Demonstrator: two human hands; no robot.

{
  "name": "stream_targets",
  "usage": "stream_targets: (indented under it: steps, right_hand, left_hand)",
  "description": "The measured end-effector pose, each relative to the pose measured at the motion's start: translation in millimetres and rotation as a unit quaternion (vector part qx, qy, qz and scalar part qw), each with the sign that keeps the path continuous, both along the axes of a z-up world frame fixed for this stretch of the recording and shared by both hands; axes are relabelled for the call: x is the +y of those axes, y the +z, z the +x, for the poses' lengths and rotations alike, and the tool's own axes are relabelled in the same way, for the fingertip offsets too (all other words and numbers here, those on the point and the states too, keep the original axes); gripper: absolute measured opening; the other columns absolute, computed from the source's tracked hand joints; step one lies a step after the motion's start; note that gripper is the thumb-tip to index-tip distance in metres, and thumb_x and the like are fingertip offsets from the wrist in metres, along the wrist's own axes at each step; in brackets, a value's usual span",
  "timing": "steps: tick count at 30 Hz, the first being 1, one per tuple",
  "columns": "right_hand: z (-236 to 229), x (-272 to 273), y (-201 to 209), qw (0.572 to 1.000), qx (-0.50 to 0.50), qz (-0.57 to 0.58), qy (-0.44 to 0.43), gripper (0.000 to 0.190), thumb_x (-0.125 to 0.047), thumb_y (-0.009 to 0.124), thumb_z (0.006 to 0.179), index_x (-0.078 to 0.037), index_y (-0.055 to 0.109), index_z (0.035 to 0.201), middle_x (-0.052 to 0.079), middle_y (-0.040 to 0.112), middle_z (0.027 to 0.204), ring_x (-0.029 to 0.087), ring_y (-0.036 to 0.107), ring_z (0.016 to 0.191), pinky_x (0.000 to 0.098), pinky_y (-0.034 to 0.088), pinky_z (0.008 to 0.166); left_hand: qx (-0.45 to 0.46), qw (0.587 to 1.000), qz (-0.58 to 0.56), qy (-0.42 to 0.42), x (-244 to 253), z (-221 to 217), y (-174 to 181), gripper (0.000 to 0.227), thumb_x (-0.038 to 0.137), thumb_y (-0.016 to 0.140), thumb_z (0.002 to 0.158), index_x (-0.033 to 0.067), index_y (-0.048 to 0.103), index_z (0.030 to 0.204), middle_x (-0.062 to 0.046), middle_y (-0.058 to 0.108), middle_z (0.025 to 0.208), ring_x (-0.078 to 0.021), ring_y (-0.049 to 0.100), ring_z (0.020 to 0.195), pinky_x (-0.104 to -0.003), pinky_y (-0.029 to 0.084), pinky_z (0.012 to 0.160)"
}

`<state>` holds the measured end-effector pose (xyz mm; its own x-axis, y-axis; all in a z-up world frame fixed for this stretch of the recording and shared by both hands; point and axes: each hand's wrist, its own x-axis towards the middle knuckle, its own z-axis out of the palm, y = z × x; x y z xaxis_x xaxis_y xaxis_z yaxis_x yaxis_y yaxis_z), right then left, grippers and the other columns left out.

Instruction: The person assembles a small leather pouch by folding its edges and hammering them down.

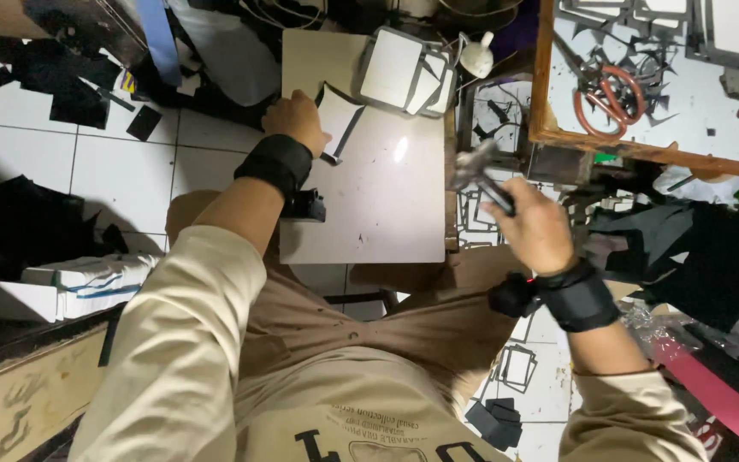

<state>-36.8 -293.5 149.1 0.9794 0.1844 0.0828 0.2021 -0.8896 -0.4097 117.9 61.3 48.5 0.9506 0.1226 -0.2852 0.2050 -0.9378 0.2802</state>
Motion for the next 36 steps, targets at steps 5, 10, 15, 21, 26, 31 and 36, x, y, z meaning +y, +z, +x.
stream_targets:
  steps: [5, 10, 15, 21, 26, 31, 36]
  right_hand:
    - [-3.6, 47.2, -44.2, 0.997, -0.008, 0.029, 0.067, 0.032, -0.029, 0.077, 0.093, -0.005, 0.059, 0.103, 0.017, 0.064, 0.086, 0.04, 0.065, 0.076, 0.0467, 0.051, 0.063]
    - [4.8, 60.3, -75.4, 0.998, -0.002, 0.008, 0.058, 0.035, -0.033, 0.076, 0.093, -0.006, 0.058, 0.107, 0.017, 0.064, 0.093, 0.042, 0.065, 0.084, 0.0507, 0.051, 0.066]
    - [3.4, 66.3, -92.6, 0.999, -0.031, 0.014, 0.037, 0.032, -0.029, 0.076, 0.097, -0.005, 0.059, 0.107, 0.018, 0.063, 0.096, 0.043, 0.063, 0.083, 0.0517, 0.05, 0.067]
    - [-6.3, 67.2, -101.5, 0.996, -0.083, -0.025, 0.009, 0.03, -0.026, 0.076, 0.098, -0.004, 0.062, 0.112, 0.017, 0.061, 0.102, 0.04, 0.06, 0.097, 0.0492, 0.049, 0.078]
    - [-28.3, 92.4, -72.0, 0.99, -0.133, -0.008, 0.052, 0.03, -0.018, 0.076, 0.095, -0.003, 0.064, 0.117, 0.018, 0.06, 0.107, 0.038, 0.057, 0.101, 0.047, 0.048, 0.086]
    - [-55.5, 121.6, -64.8, 0.979, -0.059, 0.115, 0.158, 0.026, -0.015, 0.076, 0.095, -0.003, 0.067, 0.116, 0.017, 0.064, 0.111, 0.037, 0.06, 0.105, 0.0442, 0.05, 0.09]
    - [-58.0, 137.5, -66.5, 0.972, -0.027, 0.139, 0.189, 0.025, -0.014, 0.079, 0.089, -0.005, 0.071, 0.111, 0.011, 0.068, 0.101, 0.034, 0.063, 0.094, 0.0434, 0.052, 0.083]
  left_hand:
    - [-0.005, 0.998, -0.058, -0.036, 21.0, 8.0, -39.2, 0.057, 0.039, 0.087, 0.081, -0.0016, 0.063, 0.114, -0.023, 0.066, 0.118, -0.0399, 0.064, 0.109, -0.049, 0.053, 0.091]
    - [-0.084, 0.978, -0.158, -0.109, 50.2, -38.8, -25.0, 0.039, 0.031, 0.084, 0.088, -0.0046, 0.071, 0.094, -0.023, 0.072, 0.091, -0.0354, 0.07, 0.081, -0.045, 0.057, 0.074]
    - [-0.021, 0.908, -0.419, -0.02, 46.6, -122.9, -5.1, 0.023, 0.017, 0.078, 0.091, -0.0032, 0.068, 0.093, -0.009, 0.069, 0.074, -0.0153, 0.068, 0.06, -0.031, 0.057, 0.05]
    - [-0.017, 0.868, -0.493, 0.052, 23.4, -165.3, -40.1, 0.026, 0.012, 0.076, 0.091, -0.0035, 0.056, 0.095, -0.006, 0.061, 0.076, -0.0134, 0.069, 0.065, -0.032, 0.064, 0.054]
    - [-0.012, 0.873, -0.485, 0.059, 9.6, -175.8, -41.1, 0.03, 0.013, 0.078, 0.09, -0.0024, 0.053, 0.093, -0.006, 0.057, 0.077, -0.0141, 0.067, 0.066, -0.033, 0.064, 0.053]
    - [-0.069, 0.928, -0.365, -0.008, 3.8, -177.6, -27.0, 0.041, 0.02, 0.087, 0.086, -0.0028, 0.053, 0.094, -0.012, 0.059, 0.078, -0.0268, 0.067, 0.07, -0.042, 0.059, 0.059]
    - [-0.153, 0.946, -0.226, -0.174, 9.4, -183.5, 6.7, 0.054, 0.02, 0.089, 0.075, -0.0035, 0.054, 0.11, -0.023, 0.057, 0.099, -0.039, 0.061, 0.092, -0.046, 0.051, 0.078]
